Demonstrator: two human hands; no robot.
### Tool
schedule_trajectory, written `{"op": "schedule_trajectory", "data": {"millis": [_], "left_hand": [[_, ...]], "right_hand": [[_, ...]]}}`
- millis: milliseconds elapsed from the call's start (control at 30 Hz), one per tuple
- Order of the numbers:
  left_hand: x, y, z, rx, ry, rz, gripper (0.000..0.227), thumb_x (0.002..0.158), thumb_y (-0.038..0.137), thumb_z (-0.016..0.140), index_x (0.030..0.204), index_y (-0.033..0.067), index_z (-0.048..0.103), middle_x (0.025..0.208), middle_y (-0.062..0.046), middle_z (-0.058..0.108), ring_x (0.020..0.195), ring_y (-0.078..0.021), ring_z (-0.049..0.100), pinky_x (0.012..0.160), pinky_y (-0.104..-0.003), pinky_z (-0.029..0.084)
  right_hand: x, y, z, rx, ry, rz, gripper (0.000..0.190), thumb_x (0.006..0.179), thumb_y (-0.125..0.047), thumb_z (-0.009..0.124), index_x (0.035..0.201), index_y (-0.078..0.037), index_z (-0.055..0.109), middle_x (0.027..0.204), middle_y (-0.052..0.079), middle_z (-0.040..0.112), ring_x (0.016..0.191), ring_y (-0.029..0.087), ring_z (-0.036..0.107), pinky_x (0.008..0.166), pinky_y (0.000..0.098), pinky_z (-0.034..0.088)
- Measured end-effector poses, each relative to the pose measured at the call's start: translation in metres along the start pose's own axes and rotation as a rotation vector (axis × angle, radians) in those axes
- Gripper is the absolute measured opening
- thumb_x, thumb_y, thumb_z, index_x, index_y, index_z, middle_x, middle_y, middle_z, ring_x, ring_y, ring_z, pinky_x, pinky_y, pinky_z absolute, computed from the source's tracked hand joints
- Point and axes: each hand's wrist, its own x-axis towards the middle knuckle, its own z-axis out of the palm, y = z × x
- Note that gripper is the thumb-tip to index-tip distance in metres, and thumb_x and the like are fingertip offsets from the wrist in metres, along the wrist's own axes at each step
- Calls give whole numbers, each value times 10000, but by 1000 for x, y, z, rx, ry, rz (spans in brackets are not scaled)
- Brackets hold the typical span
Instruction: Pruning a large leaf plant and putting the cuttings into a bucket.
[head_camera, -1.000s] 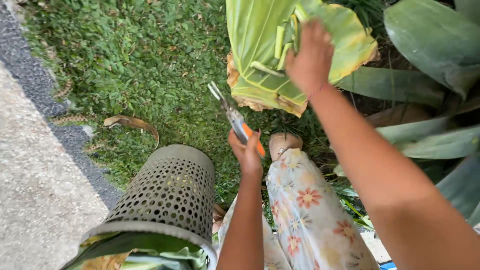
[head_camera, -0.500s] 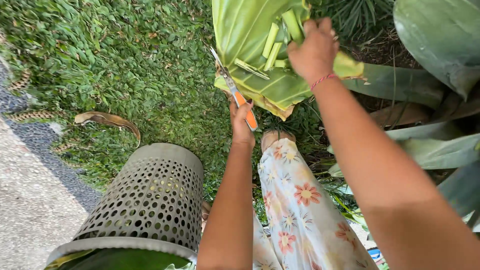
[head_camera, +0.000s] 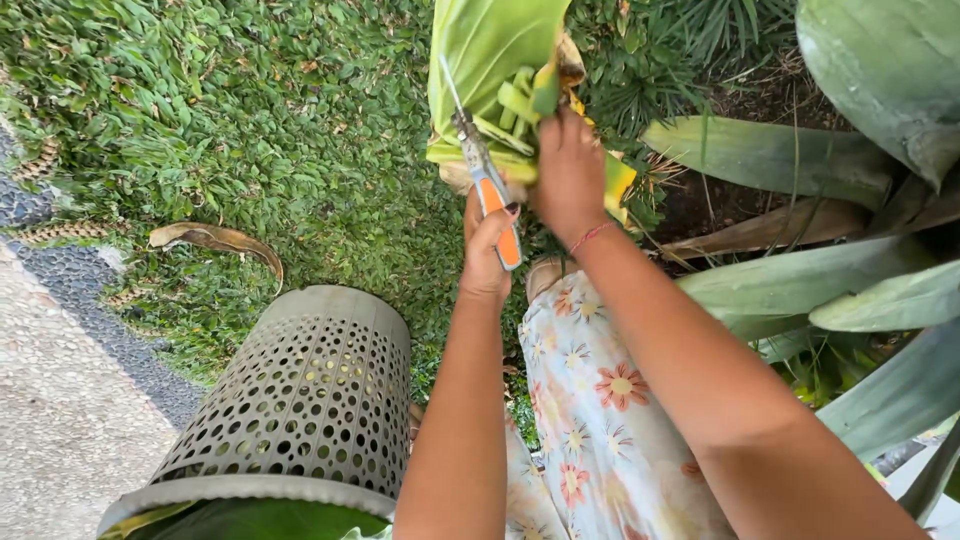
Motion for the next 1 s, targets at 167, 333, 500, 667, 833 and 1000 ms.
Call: {"op": "schedule_trajectory", "data": {"millis": [167,333,500,667,833,1000], "left_hand": [[-18,-29,-5,-138,-66,55,698,793,161,607,1467,14,500,1211,-63,594,1057,-201,545,942,-324,447],[-97,-31,0,-128,3,123,727,789,154,632,1483,0,482,1304,-79,543,1185,-194,527,1006,-323,458],[-212,-21,-6,-69,88,62,859,731,161,681,1533,56,391,1386,-83,525,1258,-211,540,987,-382,490],[-341,18,-17,-105,11,-7,956,684,155,661,1574,108,314,1414,-72,477,1145,-221,546,930,-412,506],[-456,39,-60,71,-45,232,928,739,101,656,1613,16,357,1538,-108,445,1367,-256,481,1156,-398,411],[-563,23,-144,-188,344,54,1044,674,104,679,1597,221,205,1552,41,343,1354,-188,457,1001,-429,474]], "right_hand": [[7,14,-23,47,95,10,586,737,-53,792,1268,-62,546,1228,171,626,1088,410,629,871,503,534],[-26,1,-66,136,221,2,542,775,-72,820,1241,-37,545,1115,212,661,969,458,645,792,526,530],[-89,-50,-145,246,370,-59,516,831,-35,811,1283,-40,563,1114,233,664,995,481,639,823,518,537],[-179,-110,-211,169,352,-111,494,813,-13,798,1241,-17,549,1088,242,635,987,483,621,827,530,523],[-289,-198,-277,92,285,-180,461,778,-25,794,1158,-6,533,1024,231,602,959,477,599,805,543,501],[-412,-295,-313,193,86,-334,382,635,-78,771,906,-39,504,856,211,539,830,461,575,700,536,481]]}}
